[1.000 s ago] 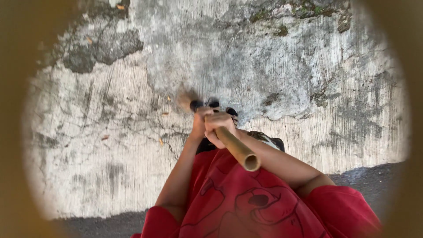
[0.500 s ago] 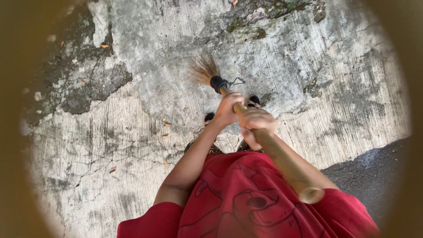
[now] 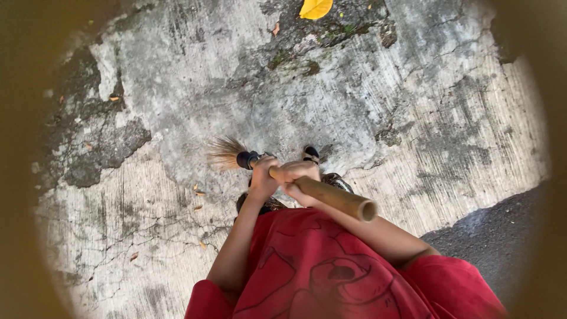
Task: Sweeping fallen leaves off an asphalt driveway using a broom.
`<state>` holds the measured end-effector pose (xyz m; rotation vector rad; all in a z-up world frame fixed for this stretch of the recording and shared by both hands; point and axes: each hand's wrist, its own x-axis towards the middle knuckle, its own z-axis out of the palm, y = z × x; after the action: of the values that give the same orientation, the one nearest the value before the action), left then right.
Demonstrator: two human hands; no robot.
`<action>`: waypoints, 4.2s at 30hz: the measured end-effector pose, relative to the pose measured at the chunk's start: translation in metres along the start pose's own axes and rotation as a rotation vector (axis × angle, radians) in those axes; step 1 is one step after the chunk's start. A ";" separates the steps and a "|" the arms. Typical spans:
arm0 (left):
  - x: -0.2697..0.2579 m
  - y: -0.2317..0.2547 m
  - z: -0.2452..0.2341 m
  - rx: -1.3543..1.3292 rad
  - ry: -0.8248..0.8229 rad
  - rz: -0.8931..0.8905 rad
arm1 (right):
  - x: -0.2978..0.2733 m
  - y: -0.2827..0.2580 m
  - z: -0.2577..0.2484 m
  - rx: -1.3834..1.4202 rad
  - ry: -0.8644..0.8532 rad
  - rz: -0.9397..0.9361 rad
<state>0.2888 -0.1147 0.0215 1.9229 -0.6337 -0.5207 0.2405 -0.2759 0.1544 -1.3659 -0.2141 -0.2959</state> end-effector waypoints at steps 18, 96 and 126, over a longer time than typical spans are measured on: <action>0.203 -0.074 0.070 -0.194 -0.032 0.113 | 0.095 0.087 -0.113 -0.267 0.029 -0.123; 0.591 -0.018 0.106 -0.265 0.233 0.055 | 0.391 0.197 -0.417 -0.047 -0.192 -0.133; 0.637 0.039 0.176 -0.161 0.333 0.018 | 0.374 0.173 -0.513 -0.105 -0.002 -0.324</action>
<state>0.6646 -0.6525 -0.0652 1.7962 -0.3808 -0.2234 0.6394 -0.7797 0.0150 -1.4338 -0.4281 -0.5833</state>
